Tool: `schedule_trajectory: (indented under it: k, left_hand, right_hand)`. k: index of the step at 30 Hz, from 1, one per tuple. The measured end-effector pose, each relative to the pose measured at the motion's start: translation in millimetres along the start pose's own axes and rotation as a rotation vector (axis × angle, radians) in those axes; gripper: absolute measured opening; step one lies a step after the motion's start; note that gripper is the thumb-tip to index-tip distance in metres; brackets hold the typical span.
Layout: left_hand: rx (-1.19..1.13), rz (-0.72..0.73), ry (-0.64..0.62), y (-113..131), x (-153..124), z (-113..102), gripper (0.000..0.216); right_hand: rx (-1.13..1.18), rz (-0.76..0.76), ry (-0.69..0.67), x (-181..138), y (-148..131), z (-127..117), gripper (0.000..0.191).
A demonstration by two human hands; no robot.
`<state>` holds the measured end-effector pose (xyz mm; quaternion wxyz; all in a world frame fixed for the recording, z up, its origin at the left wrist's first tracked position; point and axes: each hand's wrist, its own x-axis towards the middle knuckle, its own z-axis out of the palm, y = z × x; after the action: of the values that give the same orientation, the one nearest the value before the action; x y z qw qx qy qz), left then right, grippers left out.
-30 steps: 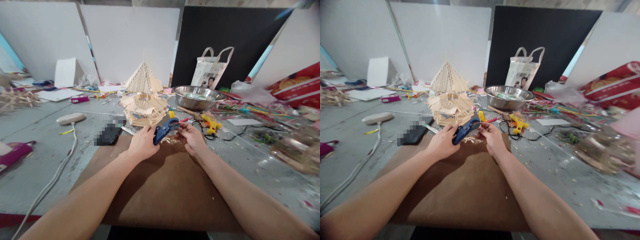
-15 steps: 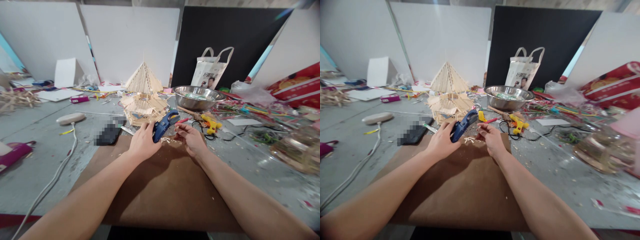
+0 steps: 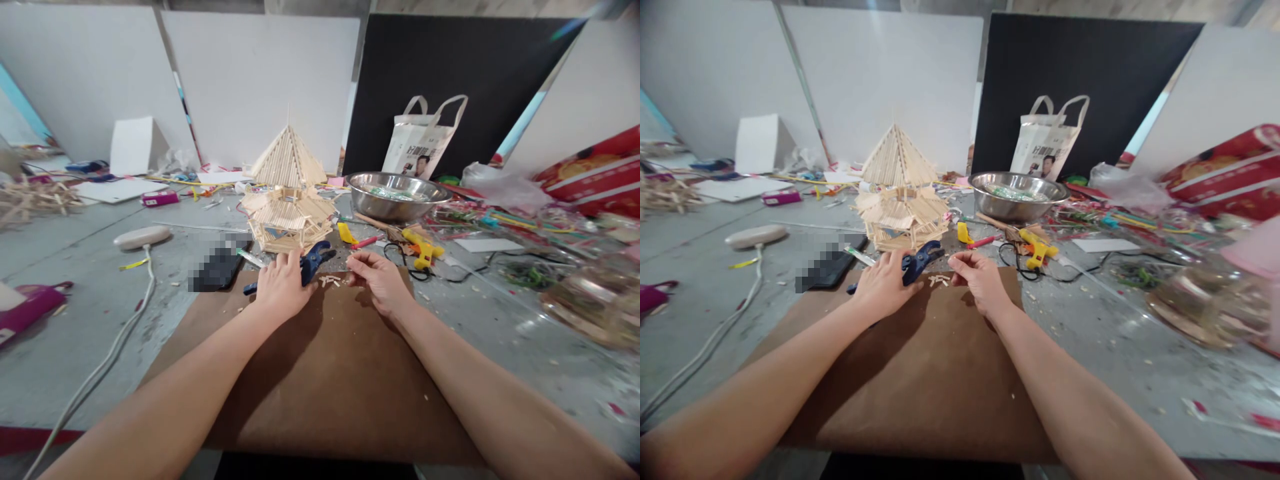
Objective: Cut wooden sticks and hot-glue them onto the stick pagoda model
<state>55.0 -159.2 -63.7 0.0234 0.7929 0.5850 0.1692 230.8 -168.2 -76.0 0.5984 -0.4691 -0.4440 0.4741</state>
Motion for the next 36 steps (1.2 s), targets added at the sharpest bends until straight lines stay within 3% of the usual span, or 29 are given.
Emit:
schedule_trajectory:
  k: [5,14,21,25,32,36]
  left_hand:
    - [0.074,-0.011,-0.08,0.7,-0.7,4.0,0.053]
    - [0.097,0.037,-0.026,-0.6,-0.6,8.5,0.054]
    - [-0.102,0.398,0.114,5.8,-1.9,4.2,0.025]
    - [-0.1,0.495,0.14,7.2,-4.2,3.7,0.014]
    - [-0.034,0.52,0.175,4.4,-2.3,0.3,0.021]
    - [0.04,0.362,0.153,-8.8,7.2,1.6,0.023]
  right_hand:
    - [-0.058,0.0,-0.038,-1.3,0.0,1.1,0.018]
    - [-0.196,-0.002,-0.082,-5.9,-3.5,5.3,0.019]
    - [-0.307,-0.033,-0.188,-8.8,0.1,7.5,0.02]
    - [-0.305,-0.025,-0.243,-10.5,5.3,8.8,0.02]
    - [-0.302,-0.017,-0.237,-12.5,1.2,11.6,0.023]
    - [-0.397,0.021,-0.253,-13.3,1.4,10.9,0.026]
